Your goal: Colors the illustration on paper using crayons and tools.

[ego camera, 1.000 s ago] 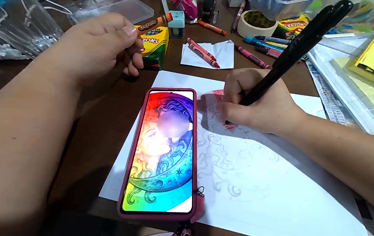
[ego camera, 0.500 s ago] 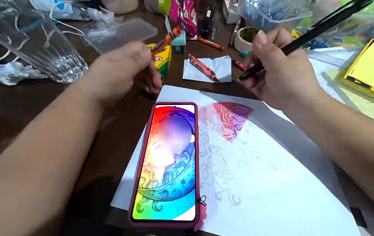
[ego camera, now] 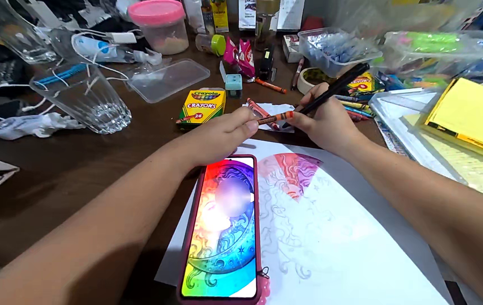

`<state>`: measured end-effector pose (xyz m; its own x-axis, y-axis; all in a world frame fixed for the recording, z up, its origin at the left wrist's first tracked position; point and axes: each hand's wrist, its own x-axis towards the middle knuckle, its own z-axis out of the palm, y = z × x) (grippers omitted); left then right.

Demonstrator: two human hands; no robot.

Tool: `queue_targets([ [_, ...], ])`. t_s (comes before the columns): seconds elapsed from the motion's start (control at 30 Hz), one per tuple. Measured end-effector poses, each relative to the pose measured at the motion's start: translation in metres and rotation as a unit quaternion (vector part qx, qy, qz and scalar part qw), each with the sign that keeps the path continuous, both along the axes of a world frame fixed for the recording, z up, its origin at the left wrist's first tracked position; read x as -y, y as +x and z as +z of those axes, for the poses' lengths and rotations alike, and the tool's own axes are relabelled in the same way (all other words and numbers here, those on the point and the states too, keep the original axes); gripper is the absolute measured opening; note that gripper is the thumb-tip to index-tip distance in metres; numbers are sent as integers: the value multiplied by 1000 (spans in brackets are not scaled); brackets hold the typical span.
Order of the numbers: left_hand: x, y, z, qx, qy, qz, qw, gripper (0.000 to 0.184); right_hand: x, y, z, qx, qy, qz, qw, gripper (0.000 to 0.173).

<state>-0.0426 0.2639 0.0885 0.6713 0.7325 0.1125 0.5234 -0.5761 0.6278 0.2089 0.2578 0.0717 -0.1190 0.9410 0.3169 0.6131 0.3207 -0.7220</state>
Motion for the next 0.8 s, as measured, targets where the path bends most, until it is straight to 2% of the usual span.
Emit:
queue_targets([
  [0.13, -1, 1, 0, -9, -31, 20, 999, 33, 1, -1, 1, 49, -2, -4, 999, 35],
  [0.37, 0, 3, -2, -3, -10, 37, 999, 34, 4, -10, 12, 155, 4, 41, 987, 20],
  [0.43, 1, 3, -2, -3, -11, 38, 999, 34, 3, -8, 13, 137, -23, 39, 990, 29],
  [0.53, 0, 1, -4, 0, -12, 36, 999, 34, -2, 1, 10, 29, -51, 38, 998, 42],
  [0.63, -1, 0, -6, 2, -12, 29, 1000, 36, -2, 5, 6, -65, -50, 16, 997, 41],
  [0.8, -2, -2, -7, -2, -17, 24, 1000, 37, -1, 10, 0, 29, 5, 53, 998, 32],
])
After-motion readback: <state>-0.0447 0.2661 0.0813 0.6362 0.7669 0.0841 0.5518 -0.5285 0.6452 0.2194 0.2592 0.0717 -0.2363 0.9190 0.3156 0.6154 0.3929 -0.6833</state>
